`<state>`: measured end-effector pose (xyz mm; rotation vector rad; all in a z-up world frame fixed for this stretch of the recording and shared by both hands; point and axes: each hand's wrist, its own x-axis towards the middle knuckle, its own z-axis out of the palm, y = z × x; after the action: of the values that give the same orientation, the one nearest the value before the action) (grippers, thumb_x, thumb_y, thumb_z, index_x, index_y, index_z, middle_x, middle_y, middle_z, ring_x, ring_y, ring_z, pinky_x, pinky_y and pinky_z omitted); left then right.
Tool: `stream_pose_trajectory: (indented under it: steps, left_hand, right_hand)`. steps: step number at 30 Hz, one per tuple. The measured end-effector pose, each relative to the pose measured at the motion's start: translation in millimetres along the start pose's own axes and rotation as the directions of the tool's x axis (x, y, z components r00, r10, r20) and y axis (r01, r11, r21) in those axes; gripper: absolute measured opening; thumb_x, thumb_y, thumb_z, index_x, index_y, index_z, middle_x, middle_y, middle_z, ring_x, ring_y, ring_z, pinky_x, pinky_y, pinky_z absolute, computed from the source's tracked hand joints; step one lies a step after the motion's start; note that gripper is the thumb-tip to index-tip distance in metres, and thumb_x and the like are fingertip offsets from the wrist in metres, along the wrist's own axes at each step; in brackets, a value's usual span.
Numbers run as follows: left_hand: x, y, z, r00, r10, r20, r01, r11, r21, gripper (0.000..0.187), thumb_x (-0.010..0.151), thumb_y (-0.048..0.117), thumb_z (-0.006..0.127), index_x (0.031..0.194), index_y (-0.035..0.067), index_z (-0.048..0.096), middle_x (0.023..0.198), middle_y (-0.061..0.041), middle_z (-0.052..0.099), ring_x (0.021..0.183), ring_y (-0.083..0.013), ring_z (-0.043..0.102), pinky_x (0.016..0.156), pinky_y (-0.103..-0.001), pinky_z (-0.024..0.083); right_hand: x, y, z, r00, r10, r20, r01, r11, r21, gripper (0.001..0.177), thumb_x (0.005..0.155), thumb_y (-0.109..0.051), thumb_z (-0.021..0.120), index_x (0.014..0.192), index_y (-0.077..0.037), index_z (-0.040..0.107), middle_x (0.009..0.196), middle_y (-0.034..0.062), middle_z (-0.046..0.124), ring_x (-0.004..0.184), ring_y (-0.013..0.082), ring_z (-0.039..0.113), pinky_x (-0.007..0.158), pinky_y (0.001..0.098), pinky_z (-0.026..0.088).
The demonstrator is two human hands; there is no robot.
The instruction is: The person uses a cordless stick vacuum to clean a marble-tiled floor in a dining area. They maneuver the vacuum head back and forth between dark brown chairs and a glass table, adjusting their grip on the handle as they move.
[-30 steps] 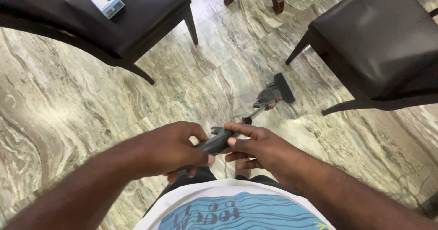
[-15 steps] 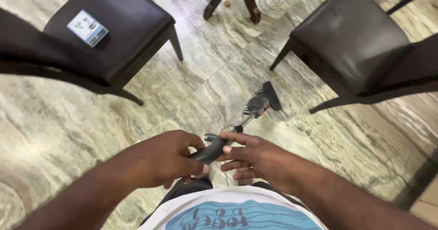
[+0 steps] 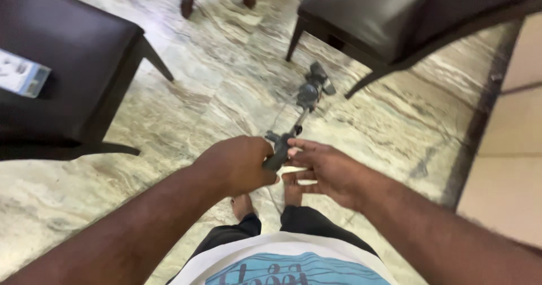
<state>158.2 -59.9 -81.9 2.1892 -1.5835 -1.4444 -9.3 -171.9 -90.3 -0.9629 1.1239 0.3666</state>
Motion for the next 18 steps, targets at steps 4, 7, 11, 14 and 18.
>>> stream_pose_trajectory:
  steps: [4, 7, 11, 14, 18]
  left_hand:
    - [33, 3, 17, 0.994, 0.112, -0.016, -0.113, 0.985, -0.132, 0.036, 0.081, 0.035, 0.073, 0.105, 0.008, 0.076, 0.095, -0.015, 0.077, 0.091, -0.0316, 0.075, 0.080, -0.044, 0.057]
    - [51, 6, 26, 0.988, 0.151, -0.010, -0.147, 0.945, -0.291, 0.036, 0.083, 0.033, 0.072, 0.107, 0.007, 0.073, 0.092, -0.016, 0.078, 0.088, -0.0313, 0.077, 0.079, -0.044, 0.057]
    - [54, 1, 46, 0.990, 0.134, -0.047, -0.141, 0.957, -0.254, 0.033, 0.087, 0.033, 0.068, 0.108, 0.007, 0.072, 0.093, -0.018, 0.075, 0.091, -0.0337, 0.073, 0.080, -0.045, 0.054]
    - [49, -8, 56, 0.994, 0.104, -0.043, -0.111, 0.959, -0.259, 0.032, 0.088, 0.033, 0.067, 0.107, 0.008, 0.073, 0.093, -0.017, 0.075, 0.091, -0.0339, 0.073, 0.079, -0.046, 0.054]
    - [25, -23, 58, 1.000, 0.014, 0.009, -0.011, 0.955, -0.296, 0.033, 0.085, 0.032, 0.069, 0.108, 0.010, 0.073, 0.092, -0.016, 0.074, 0.089, -0.0328, 0.073, 0.079, -0.045, 0.055]
  right_hand:
    - [-6, 8, -14, 0.997, -0.009, -0.071, 0.015, 0.997, 0.082, 0.057, 0.097, -0.031, 0.053, 0.152, -0.018, 0.046, 0.127, 0.0046, 0.066, 0.109, 0.0211, 0.065, 0.095, 0.0414, 0.054]
    - [-8, 14, -21, 0.993, -0.013, -0.119, 0.031, 0.988, 0.151, 0.059, 0.097, -0.030, 0.053, 0.154, -0.021, 0.042, 0.127, 0.0059, 0.066, 0.110, 0.0217, 0.064, 0.095, 0.0425, 0.053]
    - [-6, 23, -21, 0.991, -0.016, -0.136, 0.043, 0.979, 0.199, 0.059, 0.097, -0.029, 0.055, 0.154, -0.020, 0.042, 0.126, 0.0077, 0.065, 0.111, 0.0230, 0.064, 0.095, 0.0446, 0.053]
    - [-3, 27, -17, 0.991, 0.008, -0.130, 0.013, 0.986, 0.164, 0.057, 0.097, -0.030, 0.055, 0.152, -0.018, 0.044, 0.124, 0.0094, 0.068, 0.113, 0.0217, 0.065, 0.094, 0.0437, 0.053]
    - [2, 32, -1, 0.998, 0.037, -0.053, -0.030, 0.991, 0.130, 0.057, 0.096, -0.030, 0.055, 0.151, -0.016, 0.048, 0.127, 0.0055, 0.067, 0.114, 0.0237, 0.065, 0.095, 0.0430, 0.054]
